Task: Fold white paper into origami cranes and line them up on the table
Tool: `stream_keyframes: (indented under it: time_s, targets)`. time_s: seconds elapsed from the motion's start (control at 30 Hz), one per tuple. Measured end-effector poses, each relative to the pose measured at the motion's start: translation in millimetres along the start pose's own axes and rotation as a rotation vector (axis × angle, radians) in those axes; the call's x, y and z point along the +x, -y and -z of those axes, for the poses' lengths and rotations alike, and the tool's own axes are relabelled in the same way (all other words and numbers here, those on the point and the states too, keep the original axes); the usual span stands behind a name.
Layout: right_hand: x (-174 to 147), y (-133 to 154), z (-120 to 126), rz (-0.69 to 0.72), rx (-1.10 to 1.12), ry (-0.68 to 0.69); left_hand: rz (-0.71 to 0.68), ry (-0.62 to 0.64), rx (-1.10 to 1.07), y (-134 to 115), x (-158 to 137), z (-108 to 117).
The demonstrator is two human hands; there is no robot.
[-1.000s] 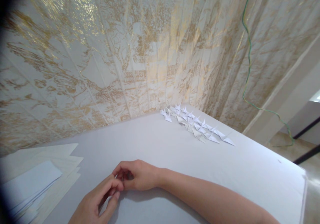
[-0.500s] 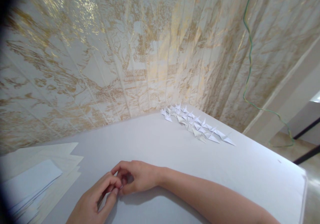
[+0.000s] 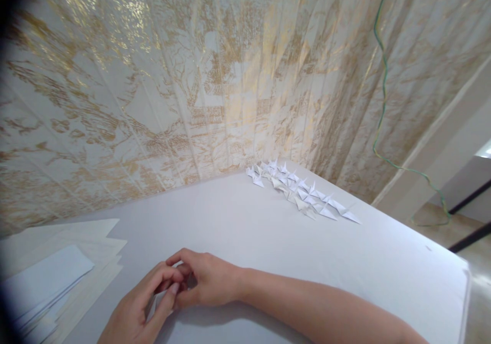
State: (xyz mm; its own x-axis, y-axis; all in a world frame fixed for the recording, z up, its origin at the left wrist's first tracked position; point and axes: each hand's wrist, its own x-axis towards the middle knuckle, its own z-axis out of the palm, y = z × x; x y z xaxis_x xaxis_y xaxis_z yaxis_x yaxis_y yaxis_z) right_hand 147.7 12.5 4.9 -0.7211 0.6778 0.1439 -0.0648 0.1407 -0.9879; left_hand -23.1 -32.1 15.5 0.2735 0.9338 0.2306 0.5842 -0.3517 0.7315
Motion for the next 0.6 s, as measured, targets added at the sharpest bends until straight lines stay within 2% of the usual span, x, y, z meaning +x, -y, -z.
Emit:
stream_keyframes:
  time_s: [0.17, 0.3, 0.43, 0.6]
  targets:
    - [0.2, -1.4, -0.6, 0.003, -0.016, -0.032, 0.070, -0.091, -0.104, -6.4, -1.0, -2.9]
    - [0.1, -0.3, 4.4, 0.002, -0.088, -0.076, 0.121, -0.099, -0.082, -9.1, -0.2, -1.8]
    - [1.0, 0.4, 8.0, 0.008, -0.065, -0.120, 0.163, -0.124, -0.055, -8.9, 1.1, -0.5]
    - [2.2, -1.7, 9.9, 0.015, -0.033, -0.145, 0.199, -0.085, -0.092, -3.5, -0.3, -3.3]
